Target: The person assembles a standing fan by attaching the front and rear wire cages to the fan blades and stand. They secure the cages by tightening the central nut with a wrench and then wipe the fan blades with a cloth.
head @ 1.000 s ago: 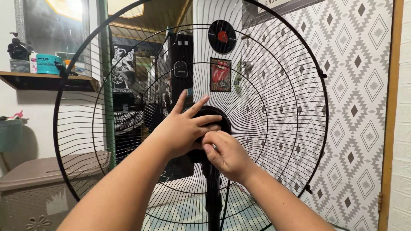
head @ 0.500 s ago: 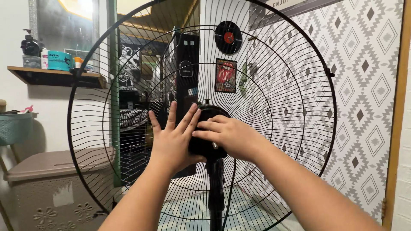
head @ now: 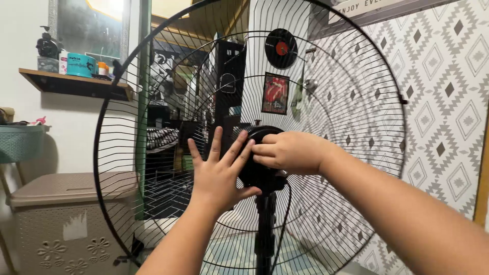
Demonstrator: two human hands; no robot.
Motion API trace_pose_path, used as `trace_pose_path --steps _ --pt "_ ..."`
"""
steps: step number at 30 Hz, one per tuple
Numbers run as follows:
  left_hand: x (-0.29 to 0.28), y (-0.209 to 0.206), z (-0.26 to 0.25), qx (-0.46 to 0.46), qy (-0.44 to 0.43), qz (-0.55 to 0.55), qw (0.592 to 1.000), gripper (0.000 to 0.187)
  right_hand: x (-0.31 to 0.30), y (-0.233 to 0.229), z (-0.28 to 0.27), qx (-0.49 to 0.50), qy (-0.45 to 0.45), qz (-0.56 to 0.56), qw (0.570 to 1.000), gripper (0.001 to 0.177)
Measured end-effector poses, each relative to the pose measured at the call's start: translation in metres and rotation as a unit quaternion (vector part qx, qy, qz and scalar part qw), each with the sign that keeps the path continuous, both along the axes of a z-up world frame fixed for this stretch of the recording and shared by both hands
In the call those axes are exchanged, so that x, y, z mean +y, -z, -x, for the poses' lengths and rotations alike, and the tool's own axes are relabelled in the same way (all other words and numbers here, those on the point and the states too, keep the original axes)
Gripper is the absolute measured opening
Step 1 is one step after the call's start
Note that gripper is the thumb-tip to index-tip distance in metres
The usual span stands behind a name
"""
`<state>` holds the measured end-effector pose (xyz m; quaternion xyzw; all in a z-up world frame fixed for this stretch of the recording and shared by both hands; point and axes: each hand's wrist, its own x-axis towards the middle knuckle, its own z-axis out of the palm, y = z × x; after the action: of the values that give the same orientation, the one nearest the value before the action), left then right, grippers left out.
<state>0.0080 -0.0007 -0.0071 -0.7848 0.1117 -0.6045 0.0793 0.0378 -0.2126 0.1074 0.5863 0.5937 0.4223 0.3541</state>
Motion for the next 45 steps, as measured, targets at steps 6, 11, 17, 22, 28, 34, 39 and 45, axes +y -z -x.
trace_pose_path --steps 6,11,17,22,28,34,39,45 --pt "0.006 -0.001 -0.003 0.0 0.025 -0.006 1.0 0.11 0.001 -0.004 -0.006 0.02 0.02 0.02 0.999 0.061" --pt "0.008 0.003 -0.005 -0.026 0.03 -0.016 0.999 0.11 -0.006 0.004 -0.008 0.016 -0.06 -0.032 0.998 0.065" --pt "0.009 0.005 -0.004 -0.04 0.034 -0.022 0.998 0.108 -0.011 0.021 -0.016 0.051 -0.137 -0.134 0.98 0.071" --pt "0.008 0.004 -0.003 -0.036 0.043 -0.015 0.998 0.106 -0.012 0.044 -0.02 0.064 -0.173 -0.259 0.948 0.066" --pt "0.006 0.003 -0.001 -0.035 0.053 -0.008 0.998 0.105 -0.005 0.063 -0.023 0.044 -0.208 -0.355 0.91 0.068" --pt "0.005 0.002 0.0 -0.025 0.05 -0.004 0.998 0.106 0.002 0.077 -0.023 0.054 -0.216 -0.422 0.879 0.07" --pt "0.005 0.003 0.0 -0.018 0.047 -0.002 0.999 0.105 0.009 0.088 -0.026 0.053 -0.229 -0.469 0.851 0.067" --pt "0.006 0.001 0.012 0.008 0.044 -0.021 0.999 0.101 0.021 0.106 -0.022 0.08 -0.217 -0.541 0.808 0.066"
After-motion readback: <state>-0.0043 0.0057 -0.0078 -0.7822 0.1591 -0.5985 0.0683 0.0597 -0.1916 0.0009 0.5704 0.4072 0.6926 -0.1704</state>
